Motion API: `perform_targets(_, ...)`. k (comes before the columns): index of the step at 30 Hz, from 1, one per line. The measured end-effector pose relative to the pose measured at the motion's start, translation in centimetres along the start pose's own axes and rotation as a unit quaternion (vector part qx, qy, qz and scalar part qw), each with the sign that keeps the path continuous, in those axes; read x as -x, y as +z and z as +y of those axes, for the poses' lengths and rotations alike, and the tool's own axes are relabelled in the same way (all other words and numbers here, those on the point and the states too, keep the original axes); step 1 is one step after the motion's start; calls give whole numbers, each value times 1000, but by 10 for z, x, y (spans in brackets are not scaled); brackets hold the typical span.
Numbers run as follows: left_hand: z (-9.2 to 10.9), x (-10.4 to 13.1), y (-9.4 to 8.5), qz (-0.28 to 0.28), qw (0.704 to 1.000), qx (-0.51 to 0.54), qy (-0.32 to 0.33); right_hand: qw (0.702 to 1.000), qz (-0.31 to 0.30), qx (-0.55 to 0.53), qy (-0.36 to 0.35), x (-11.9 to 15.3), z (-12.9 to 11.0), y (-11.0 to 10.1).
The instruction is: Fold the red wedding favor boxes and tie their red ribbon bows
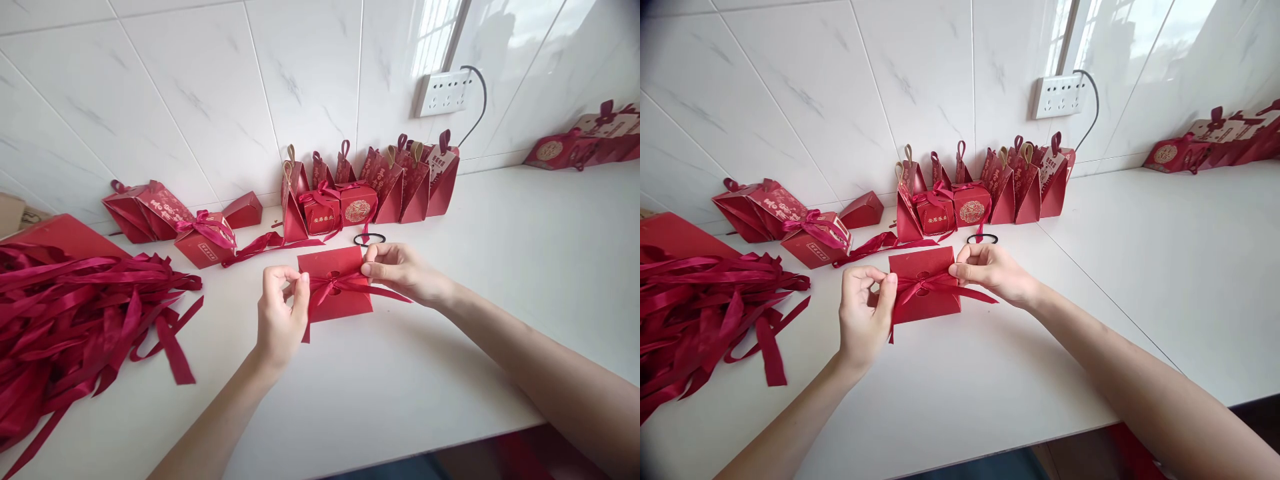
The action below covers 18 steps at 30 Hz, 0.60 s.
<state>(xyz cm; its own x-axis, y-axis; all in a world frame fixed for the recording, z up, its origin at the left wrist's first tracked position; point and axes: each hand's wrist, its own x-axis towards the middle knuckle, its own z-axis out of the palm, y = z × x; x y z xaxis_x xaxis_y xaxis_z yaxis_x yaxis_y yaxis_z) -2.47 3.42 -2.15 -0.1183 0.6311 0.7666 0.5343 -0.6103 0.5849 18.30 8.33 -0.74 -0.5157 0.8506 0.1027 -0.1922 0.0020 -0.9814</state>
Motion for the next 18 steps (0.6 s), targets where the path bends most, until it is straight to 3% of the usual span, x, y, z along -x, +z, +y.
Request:
perform_targets(12, -5, 1, 2, -9, 1000, 7, 11, 998, 12, -62, 14, -2, 0, 1)
perform_targets(16, -6, 3, 3, -17, 1000, 6, -8, 999, 39, 10, 13, -1, 0, 2)
perform_targets(18, -8, 4, 2, -17, 1000, 5, -12, 993, 69, 83, -43, 3, -2, 4)
